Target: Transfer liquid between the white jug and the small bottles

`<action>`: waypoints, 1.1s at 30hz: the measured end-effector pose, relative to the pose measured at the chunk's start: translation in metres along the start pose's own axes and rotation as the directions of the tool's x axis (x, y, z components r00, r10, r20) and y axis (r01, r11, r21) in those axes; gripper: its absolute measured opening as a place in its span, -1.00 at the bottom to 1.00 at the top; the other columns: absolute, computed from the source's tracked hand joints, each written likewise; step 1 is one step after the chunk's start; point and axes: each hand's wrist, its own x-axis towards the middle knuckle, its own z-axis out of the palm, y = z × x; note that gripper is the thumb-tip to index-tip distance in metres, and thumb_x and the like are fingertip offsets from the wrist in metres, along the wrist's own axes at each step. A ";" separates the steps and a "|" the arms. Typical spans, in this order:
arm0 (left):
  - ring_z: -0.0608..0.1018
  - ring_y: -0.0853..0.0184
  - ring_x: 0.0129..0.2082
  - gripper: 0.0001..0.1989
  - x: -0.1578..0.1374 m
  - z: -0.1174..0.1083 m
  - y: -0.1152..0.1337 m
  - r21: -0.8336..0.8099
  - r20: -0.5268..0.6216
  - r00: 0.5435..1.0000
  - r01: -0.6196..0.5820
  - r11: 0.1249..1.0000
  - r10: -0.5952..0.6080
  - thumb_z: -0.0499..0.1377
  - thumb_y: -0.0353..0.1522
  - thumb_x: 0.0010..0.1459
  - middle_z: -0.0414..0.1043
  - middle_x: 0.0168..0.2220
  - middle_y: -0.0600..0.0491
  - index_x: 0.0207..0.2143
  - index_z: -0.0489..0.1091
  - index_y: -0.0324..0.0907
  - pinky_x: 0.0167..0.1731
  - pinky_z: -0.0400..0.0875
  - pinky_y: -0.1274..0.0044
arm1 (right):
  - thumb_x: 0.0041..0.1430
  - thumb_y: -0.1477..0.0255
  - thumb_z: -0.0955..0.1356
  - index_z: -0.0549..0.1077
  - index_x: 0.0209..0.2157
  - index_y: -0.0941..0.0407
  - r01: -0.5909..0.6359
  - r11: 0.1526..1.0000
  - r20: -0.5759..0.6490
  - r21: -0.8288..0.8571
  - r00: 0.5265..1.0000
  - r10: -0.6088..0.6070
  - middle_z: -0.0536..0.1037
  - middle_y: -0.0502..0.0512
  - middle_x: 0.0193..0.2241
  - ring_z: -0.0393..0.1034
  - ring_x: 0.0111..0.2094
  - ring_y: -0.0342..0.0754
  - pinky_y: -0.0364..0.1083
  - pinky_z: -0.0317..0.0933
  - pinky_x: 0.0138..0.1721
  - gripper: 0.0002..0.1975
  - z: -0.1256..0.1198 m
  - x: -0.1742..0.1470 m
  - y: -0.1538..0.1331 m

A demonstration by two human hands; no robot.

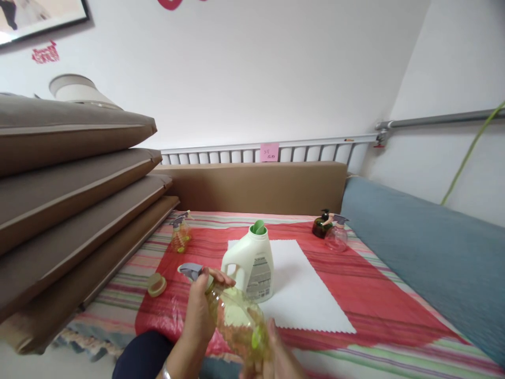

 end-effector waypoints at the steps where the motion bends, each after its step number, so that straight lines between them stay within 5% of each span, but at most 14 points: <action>1: 0.46 0.32 -0.48 -0.76 0.000 -0.001 -0.001 -0.010 -0.019 1.000 -0.006 1.000 0.006 0.12 -0.24 0.02 0.38 -0.59 0.09 -0.61 0.33 -0.19 -0.31 0.35 0.47 | -0.24 -0.07 0.41 0.14 0.10 0.04 0.093 0.995 -0.041 -0.025 0.995 -0.094 0.54 0.15 -0.23 0.44 -0.58 -0.13 -0.20 0.26 -0.63 -0.10 0.001 0.000 0.001; 4: 0.47 0.32 -0.47 -0.76 0.000 -0.001 -0.002 -0.025 -0.020 1.000 0.004 1.000 -0.005 0.10 -0.25 0.04 0.38 -0.58 0.09 -0.60 0.33 -0.19 -0.30 0.34 0.48 | -0.34 0.14 0.54 -0.04 0.17 -0.05 0.252 0.963 -0.065 -0.096 0.964 -0.258 0.51 0.12 -0.15 0.44 -0.58 -0.13 -0.18 0.27 -0.62 0.06 0.002 0.001 0.000; 7: 0.47 0.31 -0.44 -0.74 0.000 -0.001 -0.001 -0.009 0.049 0.999 0.016 1.000 -0.015 0.08 -0.24 0.05 0.40 -0.56 0.07 -0.59 0.35 -0.19 -0.28 0.34 0.48 | -0.13 -0.15 0.29 0.15 0.09 0.20 -0.003 1.000 0.044 0.001 0.999 0.003 0.56 0.13 -0.45 0.29 -0.77 -0.24 -0.26 0.11 -0.73 -0.10 0.001 0.001 -0.002; 9: 0.47 0.31 -0.45 -0.74 -0.001 0.000 0.000 -0.006 0.060 0.998 0.009 1.000 -0.008 0.08 -0.24 0.05 0.40 -0.56 0.07 -0.59 0.35 -0.19 -0.27 0.34 0.47 | -0.10 -0.21 0.19 0.14 0.10 0.20 -0.074 0.995 0.069 0.069 0.995 0.070 0.56 0.15 -0.46 0.35 -0.73 -0.20 -0.26 0.14 -0.72 -0.08 0.002 0.000 -0.002; 12: 0.47 0.32 -0.46 -0.75 -0.001 0.001 0.001 -0.015 0.017 1.000 0.004 1.000 -0.004 0.10 -0.25 0.04 0.39 -0.57 0.09 -0.59 0.35 -0.19 -0.27 0.35 0.48 | -0.20 -0.02 0.43 -0.06 0.18 -0.07 0.144 0.988 0.001 0.056 0.989 -0.145 0.50 0.16 -0.11 0.50 -0.46 -0.05 -0.16 0.31 -0.59 -0.04 0.006 -0.004 -0.003; 14: 0.47 0.32 -0.46 -0.75 -0.001 0.002 0.001 -0.014 0.004 1.000 0.002 1.000 -0.002 0.11 -0.24 0.03 0.39 -0.57 0.09 -0.59 0.35 -0.19 -0.28 0.34 0.48 | -0.25 0.09 0.50 -0.05 0.17 -0.09 0.194 0.981 0.002 0.018 0.981 -0.194 0.51 0.12 -0.12 0.48 -0.51 -0.08 -0.17 0.30 -0.60 0.00 0.008 -0.006 -0.004; 18: 0.47 0.30 -0.45 -0.73 -0.002 0.004 0.003 0.027 0.030 1.000 -0.002 1.000 0.001 0.13 -0.21 0.02 0.40 -0.55 0.05 -0.59 0.37 -0.22 -0.26 0.34 0.46 | -0.09 -0.16 0.26 0.18 0.11 0.13 -0.060 0.995 0.110 0.082 0.993 0.051 0.57 0.10 -0.49 0.37 -0.71 -0.18 -0.25 0.17 -0.69 -0.15 0.008 -0.008 -0.009; 22: 0.47 0.30 -0.45 -0.73 -0.002 0.005 0.003 0.036 0.012 1.000 -0.010 0.999 0.009 0.12 -0.22 0.03 0.39 -0.57 0.06 -0.60 0.37 -0.21 -0.27 0.33 0.45 | -0.26 0.11 0.50 -0.06 0.19 -0.13 0.142 0.988 0.082 0.060 0.986 -0.147 0.47 0.14 -0.04 0.51 -0.34 0.04 -0.12 0.34 -0.52 0.01 0.007 -0.008 -0.008; 24: 0.47 0.29 -0.45 -0.72 -0.002 0.004 0.003 0.051 0.017 1.000 -0.015 0.999 0.014 0.12 -0.21 0.02 0.40 -0.57 0.05 -0.60 0.37 -0.21 -0.26 0.33 0.44 | -0.20 0.12 0.49 -0.07 0.20 -0.09 0.157 0.986 0.044 0.061 0.986 -0.159 0.52 0.16 -0.12 0.50 -0.48 -0.06 -0.17 0.30 -0.58 -0.02 0.005 -0.007 -0.005; 27: 0.47 0.29 -0.45 -0.72 -0.002 0.003 0.002 0.068 0.038 0.999 -0.018 0.998 0.015 0.13 -0.20 0.02 0.41 -0.55 0.04 -0.59 0.38 -0.22 -0.26 0.33 0.44 | -0.08 -0.13 0.28 0.05 0.18 0.08 -0.045 0.993 0.078 0.112 0.996 0.036 0.58 0.20 -0.32 0.39 -0.69 -0.17 -0.22 0.20 -0.67 -0.12 0.002 -0.004 -0.002; 31: 0.47 0.30 -0.47 -0.74 -0.001 0.002 0.001 0.041 0.012 1.000 -0.009 0.999 0.009 0.13 -0.22 0.02 0.39 -0.56 0.06 -0.59 0.37 -0.21 -0.30 0.33 0.46 | -0.34 0.11 0.53 -0.03 0.17 -0.16 0.128 0.988 0.075 0.089 0.988 -0.135 0.38 0.16 0.06 0.49 -0.24 0.09 -0.10 0.35 -0.50 0.04 0.000 -0.004 -0.001; 33: 0.47 0.30 -0.47 -0.74 -0.001 0.003 0.001 0.041 0.004 1.000 0.002 0.999 -0.003 0.13 -0.22 0.01 0.39 -0.57 0.06 -0.59 0.37 -0.21 -0.31 0.33 0.45 | -0.31 0.23 0.55 0.02 0.16 -0.14 0.184 0.981 0.058 0.056 0.981 -0.187 0.39 0.15 0.05 0.50 -0.31 0.03 -0.13 0.33 -0.51 0.01 0.000 -0.005 0.000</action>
